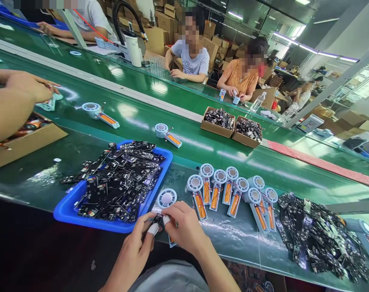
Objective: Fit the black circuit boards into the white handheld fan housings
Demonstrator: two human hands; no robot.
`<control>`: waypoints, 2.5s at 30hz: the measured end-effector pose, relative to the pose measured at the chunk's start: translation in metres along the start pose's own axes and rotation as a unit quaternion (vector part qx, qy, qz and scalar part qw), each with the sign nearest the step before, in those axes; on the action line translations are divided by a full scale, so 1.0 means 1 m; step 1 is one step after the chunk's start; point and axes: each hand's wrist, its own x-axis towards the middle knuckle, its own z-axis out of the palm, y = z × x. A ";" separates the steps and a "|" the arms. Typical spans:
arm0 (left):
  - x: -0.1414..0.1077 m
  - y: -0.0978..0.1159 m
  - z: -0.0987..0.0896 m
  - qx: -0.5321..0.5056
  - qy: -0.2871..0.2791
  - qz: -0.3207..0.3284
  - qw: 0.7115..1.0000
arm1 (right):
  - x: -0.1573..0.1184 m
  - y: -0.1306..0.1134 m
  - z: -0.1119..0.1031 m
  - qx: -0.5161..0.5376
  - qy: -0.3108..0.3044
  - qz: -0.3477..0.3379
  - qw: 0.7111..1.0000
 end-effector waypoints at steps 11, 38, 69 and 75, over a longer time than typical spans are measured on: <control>0.002 0.013 0.000 -0.073 -0.026 -0.051 0.996 | -0.002 -0.001 0.001 -0.091 -0.017 -0.041 0.995; -0.005 0.005 0.001 -0.030 0.061 0.009 0.998 | 0.016 -0.020 0.003 -0.400 -0.109 -0.159 0.896; 0.009 -0.006 -0.013 0.118 -0.071 0.121 0.983 | -0.016 -0.013 -0.007 0.016 0.004 0.252 0.967; 0.001 -0.004 -0.022 0.259 -0.095 0.169 0.946 | -0.012 -0.013 0.009 0.084 0.129 0.133 0.979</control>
